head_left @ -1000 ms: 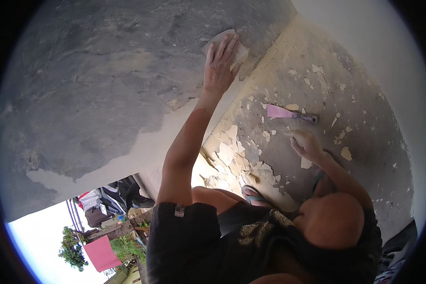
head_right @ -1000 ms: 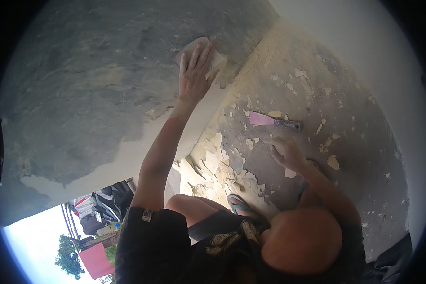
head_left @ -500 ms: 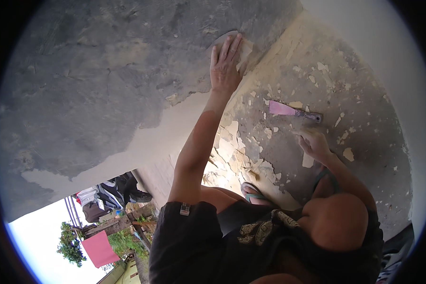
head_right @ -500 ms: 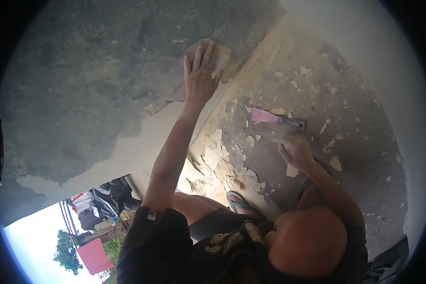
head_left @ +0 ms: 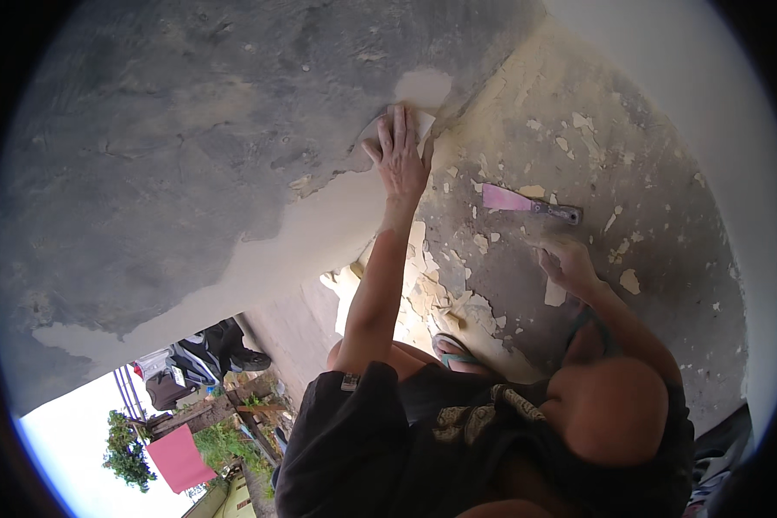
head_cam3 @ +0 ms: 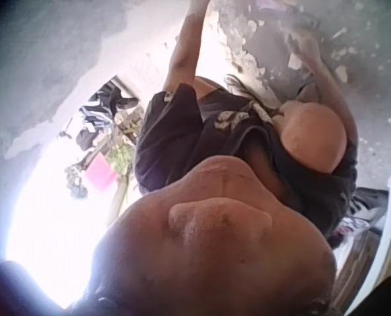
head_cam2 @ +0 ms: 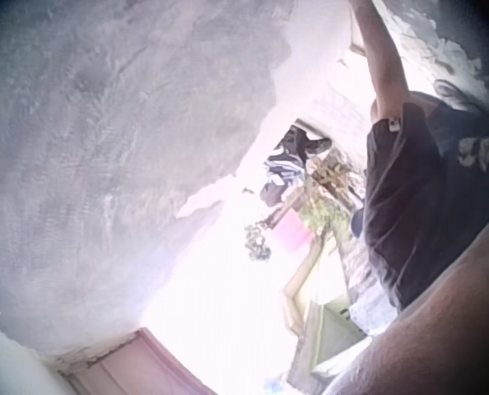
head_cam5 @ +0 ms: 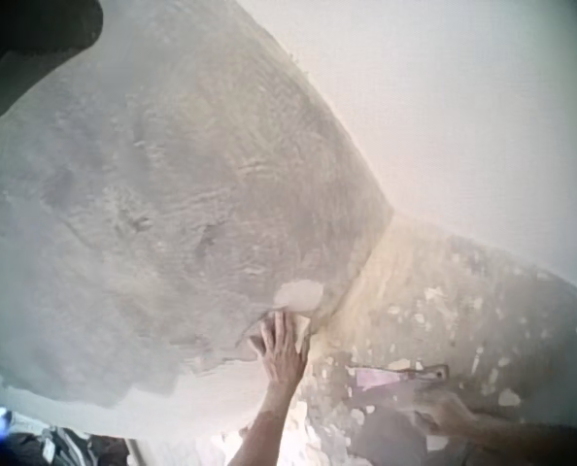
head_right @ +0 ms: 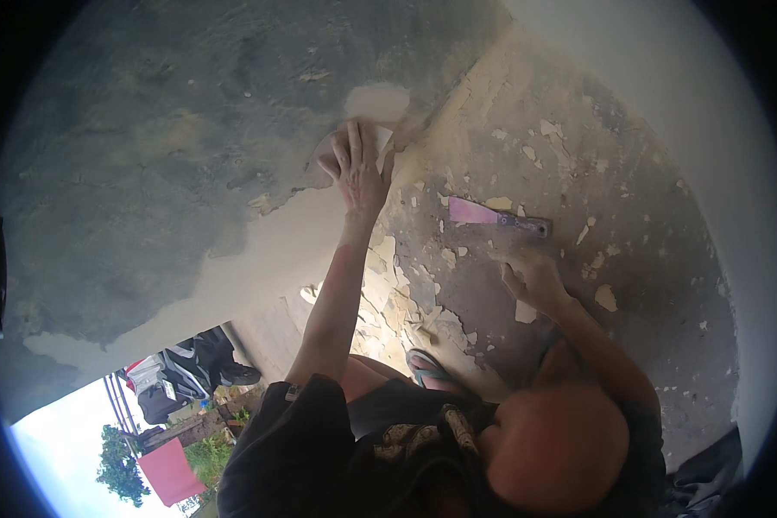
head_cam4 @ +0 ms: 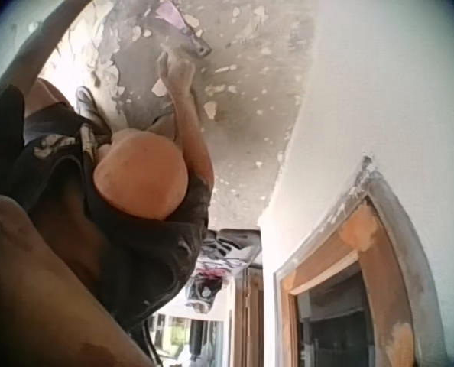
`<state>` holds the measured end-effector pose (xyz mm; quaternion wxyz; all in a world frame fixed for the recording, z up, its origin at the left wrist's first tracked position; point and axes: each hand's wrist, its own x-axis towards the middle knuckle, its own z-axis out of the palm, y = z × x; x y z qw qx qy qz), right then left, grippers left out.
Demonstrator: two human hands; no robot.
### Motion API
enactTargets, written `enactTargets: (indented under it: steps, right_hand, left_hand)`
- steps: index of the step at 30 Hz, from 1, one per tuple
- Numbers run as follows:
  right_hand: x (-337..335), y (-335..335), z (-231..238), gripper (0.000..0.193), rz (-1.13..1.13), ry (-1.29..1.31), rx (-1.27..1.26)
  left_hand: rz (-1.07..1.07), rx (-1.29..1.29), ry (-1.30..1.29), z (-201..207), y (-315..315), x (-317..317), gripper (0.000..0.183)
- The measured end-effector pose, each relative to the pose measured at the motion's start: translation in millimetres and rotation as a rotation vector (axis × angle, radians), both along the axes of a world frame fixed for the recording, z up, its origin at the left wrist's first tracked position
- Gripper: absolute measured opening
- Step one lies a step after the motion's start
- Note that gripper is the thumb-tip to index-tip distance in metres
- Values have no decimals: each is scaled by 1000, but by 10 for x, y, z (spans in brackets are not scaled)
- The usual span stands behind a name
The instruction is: The person sands a wall by hand using a piece of sandpaper.
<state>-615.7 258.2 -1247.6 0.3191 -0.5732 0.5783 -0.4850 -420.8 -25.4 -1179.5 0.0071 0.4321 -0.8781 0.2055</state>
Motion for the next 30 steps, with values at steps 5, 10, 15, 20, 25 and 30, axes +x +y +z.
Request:
enactTargets:
  steps: [5,10,15,20,25,30]
  right_hand:
    - [34,-36,-11,25,32,-29,63]
    - [26,-166,47,23,19,-68,31]
    - [-89,-120,101,24,27,-33,111]
    - [-151,-13,34,25,27,-34,136]
    - [-158,-4,4,24,4,6,130]
    - [-133,-24,21,25,49,43,135]
  left_hand:
    - [-86,-129,142,233,-183,-821,70]
    - [67,-26,105,-112,35,15,66]
    - [279,68,89,-390,281,314,78]
    - [241,-160,366,-587,72,-394,95]
    - [345,-187,555,-538,111,-463,90]
    - [383,-394,980,-347,190,-389,82]
